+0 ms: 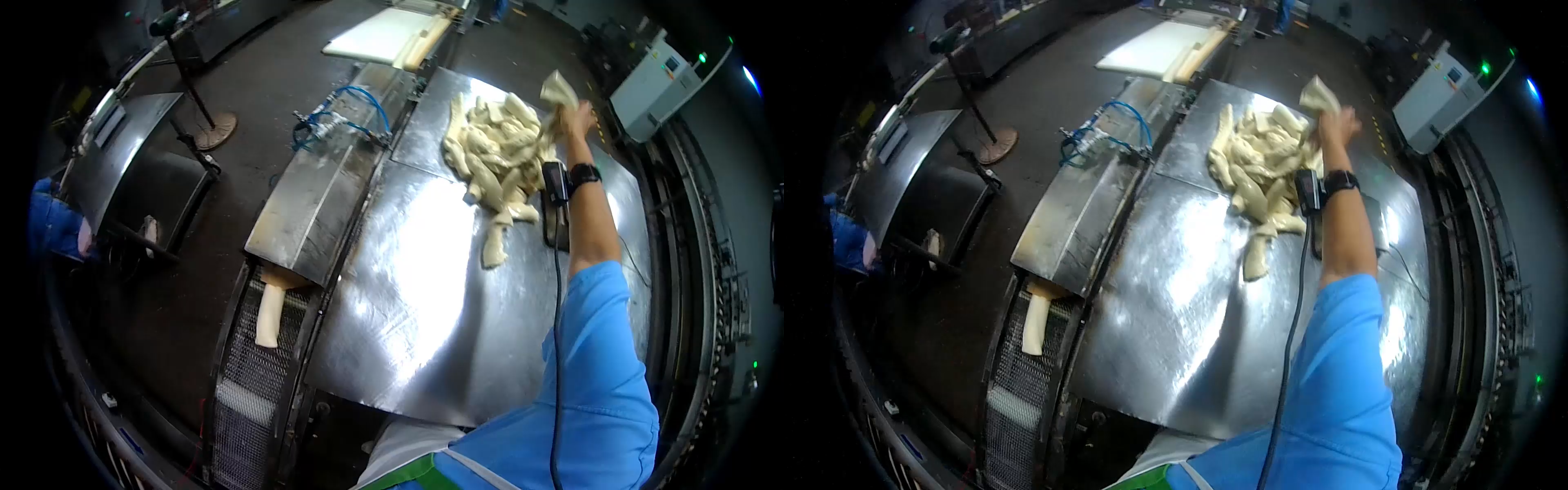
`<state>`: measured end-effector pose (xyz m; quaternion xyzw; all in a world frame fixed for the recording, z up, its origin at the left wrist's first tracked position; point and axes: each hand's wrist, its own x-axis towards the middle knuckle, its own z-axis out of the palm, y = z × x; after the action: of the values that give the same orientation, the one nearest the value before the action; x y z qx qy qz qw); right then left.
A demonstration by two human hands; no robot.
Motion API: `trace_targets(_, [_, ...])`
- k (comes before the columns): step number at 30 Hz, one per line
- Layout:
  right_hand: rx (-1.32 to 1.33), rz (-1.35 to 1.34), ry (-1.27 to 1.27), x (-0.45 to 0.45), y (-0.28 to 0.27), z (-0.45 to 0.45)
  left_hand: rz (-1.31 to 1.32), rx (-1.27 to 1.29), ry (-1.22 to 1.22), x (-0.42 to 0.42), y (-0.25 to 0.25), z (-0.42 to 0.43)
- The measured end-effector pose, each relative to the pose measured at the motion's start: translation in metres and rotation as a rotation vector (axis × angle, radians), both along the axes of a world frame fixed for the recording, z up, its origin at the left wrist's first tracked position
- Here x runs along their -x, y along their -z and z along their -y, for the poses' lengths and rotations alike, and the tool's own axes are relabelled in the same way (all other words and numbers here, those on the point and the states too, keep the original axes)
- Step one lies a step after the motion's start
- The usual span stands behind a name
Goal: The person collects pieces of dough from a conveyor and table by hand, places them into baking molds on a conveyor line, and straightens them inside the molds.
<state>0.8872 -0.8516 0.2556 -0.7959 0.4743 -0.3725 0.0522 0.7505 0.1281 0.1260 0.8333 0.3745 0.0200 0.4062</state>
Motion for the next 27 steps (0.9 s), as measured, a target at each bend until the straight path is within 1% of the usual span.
trace_targets(1, [-0.157,0.12,0.044,-0.008,0.043,0.033,0.005,-0.014,0.002,0.001,0.001,-0.001])
trace_targets(3, [0.005,-0.26,-0.375,-0.004,0.117,0.069,0.011,-0.04,0.016,0.008,0.0,-0.007])
trace_targets(4, [0.016,-0.472,-0.36,0.002,0.132,0.061,0.031,-0.055,0.037,0.013,0.002,-0.014])
trace_targets(6, [0.033,-0.649,-0.313,0.018,0.142,0.048,0.115,-0.105,0.194,0.027,0.017,-0.038])
trace_targets(7, [0.044,-0.693,-0.322,0.024,0.141,0.045,0.171,-0.164,0.331,0.027,0.025,-0.038])
trace_targets(8, [0.052,-0.735,-0.335,0.028,0.143,0.047,-0.056,0.092,0.275,-0.003,-0.02,0.032])
trace_targets(10, [0.089,-0.793,-0.321,0.037,0.134,0.051,-0.001,-0.447,0.516,-0.053,0.02,0.067])
trace_targets(11, [0.107,-0.83,-0.297,0.04,0.13,0.049,0.041,-0.527,0.624,-0.061,0.035,0.09])
trace_targets(12, [0.13,-0.862,-0.27,0.042,0.125,0.044,0.073,-0.488,0.73,-0.078,0.041,0.125])
trace_targets(13, [0.173,-0.877,-0.25,0.045,0.118,0.037,0.189,-0.513,0.846,-0.09,0.078,0.136])
trace_targets(14, [0.244,-0.882,-0.268,0.043,0.116,0.022,0.143,-0.431,0.899,-0.09,0.065,0.178])
trace_targets(15, [0.322,-0.878,-0.403,0.019,0.126,0.004,0.078,-0.436,0.948,-0.109,0.069,0.209])
trace_targets(17, [0.495,-0.724,-0.833,0.012,0.136,-0.05,0.018,-0.428,0.91,-0.113,0.058,0.246])
trace_targets(18, [0.209,-0.727,-0.956,0.007,0.14,-0.08,0.005,-0.423,0.903,-0.117,0.062,0.242])
trace_targets(19, [-0.081,-0.721,-1.06,0.004,0.142,-0.116,0.01,-0.341,0.852,-0.123,0.07,0.238])
trace_targets(20, [-0.101,-0.645,-1.157,0.007,0.127,-0.18,0.013,-0.262,0.801,-0.128,0.076,0.233])
trace_targets(21, [-0.123,-0.568,-1.253,0.011,0.112,-0.245,0.001,-0.26,0.794,-0.131,0.081,0.226])
trace_targets(22, [-0.248,-0.587,-1.315,0.01,0.12,-0.279,0.054,-0.033,0.764,-0.131,0.085,0.22])
trace_targets(23, [-0.381,-0.586,-1.471,0.007,0.136,-0.308,0.115,0.191,0.725,-0.129,0.086,0.213])
trace_targets(24, [-0.525,-0.616,-1.562,0.005,0.136,-0.35,0.236,0.262,0.709,-0.127,0.084,0.216])
trace_targets(25, [-0.582,-0.615,-1.673,0.001,0.137,-0.389,0.238,0.26,0.698,-0.126,0.071,0.222])
trace_targets(26, [-0.347,-0.619,-1.749,-0.005,0.156,-0.418,0.127,0.529,0.511,-0.126,0.05,0.229])
trace_targets(27, [-0.295,-0.656,-1.839,-0.014,0.154,-0.449,0.017,0.792,0.313,-0.127,0.034,0.235])
